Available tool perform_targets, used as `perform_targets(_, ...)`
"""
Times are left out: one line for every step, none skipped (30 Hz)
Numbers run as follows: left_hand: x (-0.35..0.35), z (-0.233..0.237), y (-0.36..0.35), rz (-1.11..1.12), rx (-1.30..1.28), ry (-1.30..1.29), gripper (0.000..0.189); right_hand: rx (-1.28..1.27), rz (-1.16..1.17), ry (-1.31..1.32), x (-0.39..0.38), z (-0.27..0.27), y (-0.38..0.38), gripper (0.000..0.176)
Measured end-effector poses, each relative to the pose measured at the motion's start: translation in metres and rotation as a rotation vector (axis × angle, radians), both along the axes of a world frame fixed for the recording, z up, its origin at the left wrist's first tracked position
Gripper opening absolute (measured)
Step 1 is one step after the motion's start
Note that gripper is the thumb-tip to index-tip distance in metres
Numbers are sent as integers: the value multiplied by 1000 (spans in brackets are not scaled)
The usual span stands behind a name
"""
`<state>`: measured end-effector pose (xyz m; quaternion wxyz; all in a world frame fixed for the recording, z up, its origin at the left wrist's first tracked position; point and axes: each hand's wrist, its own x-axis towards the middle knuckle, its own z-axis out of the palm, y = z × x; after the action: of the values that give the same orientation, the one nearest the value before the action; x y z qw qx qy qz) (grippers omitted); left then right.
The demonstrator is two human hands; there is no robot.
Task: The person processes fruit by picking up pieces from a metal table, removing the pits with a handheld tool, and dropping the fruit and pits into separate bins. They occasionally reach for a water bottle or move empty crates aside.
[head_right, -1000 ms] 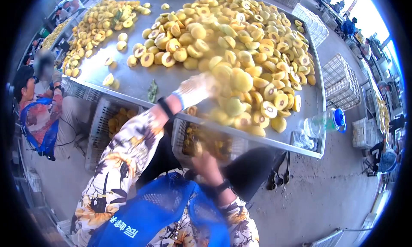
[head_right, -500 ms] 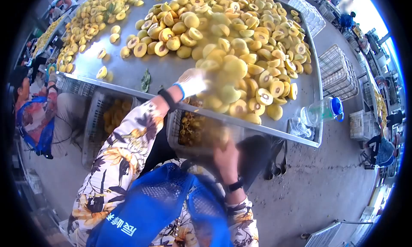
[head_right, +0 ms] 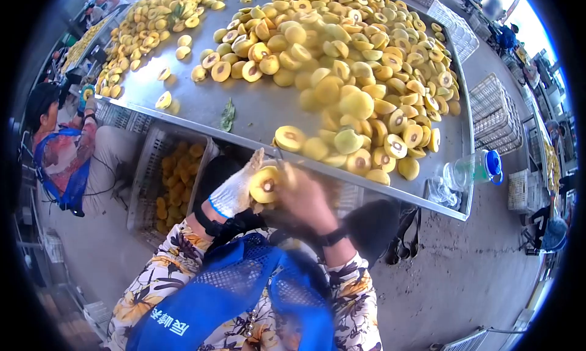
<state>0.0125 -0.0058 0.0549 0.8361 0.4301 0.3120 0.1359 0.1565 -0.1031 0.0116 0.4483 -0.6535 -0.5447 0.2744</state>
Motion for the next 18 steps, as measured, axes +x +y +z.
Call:
perform_targets(3,-24,0,72,55,-30,57,-30,-41,-60,-3,6,0,33)
perform_targets(4,-37,2,120,102,-53,53,-61,-84,-120,-7,12,-1,32)
perform_targets(6,-50,4,168,151,-75,49,-90,-128,-180,-11,14,-1,31)
perform_targets(7,-62,6,216,200,-96,45,-125,-149,-131,-14,14,-4,30)
perform_targets(2,-70,10,194,282,-65,42,-163,-168,-80,-19,12,-10,29)
perform_targets(4,-79,9,246,302,-67,39,-204,-186,-28,-24,10,-17,28)
perform_targets(6,-87,8,298,323,-68,37,-162,-165,-68,-28,5,-23,30)
perform_targets(8,-96,8,350,345,-68,35,-190,-166,-48,-32,2,-27,27)
perform_targets(9,-98,8,324,419,-64,35,-194,-160,-62,-35,-3,-30,25)
perform_targets(9,-99,7,316,400,-61,35,-197,-154,-73,-38,-6,-32,23)
perform_targets(8,-99,7,309,380,-58,35,-221,-146,-76,-40,-6,-33,23)
perform_targets(8,-90,5,319,267,-56,35,-246,-139,-77,-42,-3,-33,22)
perform_targets(8,-89,4,329,218,-52,35,-271,-131,-79,-44,-1,-34,21)
perform_targets(9,-87,2,341,170,-49,35,-269,-127,-93,-46,1,-35,21)
perform_targets(10,-87,1,354,187,-45,35,-266,-121,-108,-48,2,-37,21)
perform_targets(10,-85,0,362,151,-37,35,-262,-114,-123,-50,2,-38,21)
perform_targets(10,-82,-1,370,115,-30,35,-265,-115,-132,-51,2,-39,22)
perform_targets(9,-67,-3,371,25,-18,35,-287,-115,-143,-51,2,-39,22)
